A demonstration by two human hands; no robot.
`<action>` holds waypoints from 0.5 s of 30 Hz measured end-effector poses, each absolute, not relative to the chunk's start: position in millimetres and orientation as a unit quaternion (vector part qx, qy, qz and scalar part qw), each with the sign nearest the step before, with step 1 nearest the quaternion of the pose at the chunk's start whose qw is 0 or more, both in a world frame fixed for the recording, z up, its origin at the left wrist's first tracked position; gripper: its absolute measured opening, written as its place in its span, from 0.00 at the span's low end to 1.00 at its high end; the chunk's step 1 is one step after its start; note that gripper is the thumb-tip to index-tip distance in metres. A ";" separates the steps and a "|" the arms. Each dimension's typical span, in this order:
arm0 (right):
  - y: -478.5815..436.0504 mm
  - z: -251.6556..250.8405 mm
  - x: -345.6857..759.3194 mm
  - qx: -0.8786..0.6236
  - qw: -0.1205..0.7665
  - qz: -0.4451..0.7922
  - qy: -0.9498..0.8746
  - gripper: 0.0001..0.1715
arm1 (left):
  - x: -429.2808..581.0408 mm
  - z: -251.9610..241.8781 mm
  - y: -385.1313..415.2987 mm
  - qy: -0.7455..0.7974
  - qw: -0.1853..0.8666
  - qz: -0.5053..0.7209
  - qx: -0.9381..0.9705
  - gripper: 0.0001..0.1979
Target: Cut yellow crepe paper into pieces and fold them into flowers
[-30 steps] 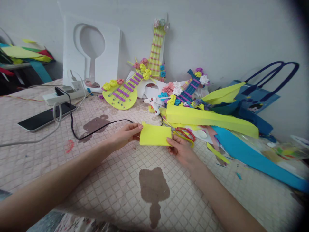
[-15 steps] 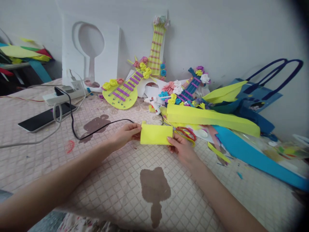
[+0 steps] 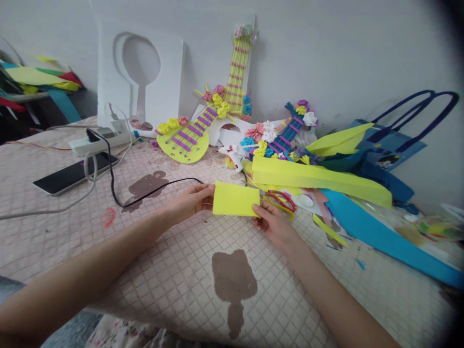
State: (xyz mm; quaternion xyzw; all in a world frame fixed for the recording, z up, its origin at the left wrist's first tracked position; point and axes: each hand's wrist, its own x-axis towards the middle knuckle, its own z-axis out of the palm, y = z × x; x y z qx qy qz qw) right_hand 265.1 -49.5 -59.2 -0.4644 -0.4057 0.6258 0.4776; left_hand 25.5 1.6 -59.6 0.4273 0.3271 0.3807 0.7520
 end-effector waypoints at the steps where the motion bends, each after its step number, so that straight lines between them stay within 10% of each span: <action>1: -49.4 -59.3 265.0 -0.465 0.478 0.626 -0.406 0.17 | 25.5 -60.4 1.8 0.327 0.752 0.382 0.426 0.16; 15: -52.4 -58.9 265.2 -0.454 0.449 0.638 -0.429 0.17 | 25.9 -44.7 -8.1 0.348 0.714 0.364 0.487 0.15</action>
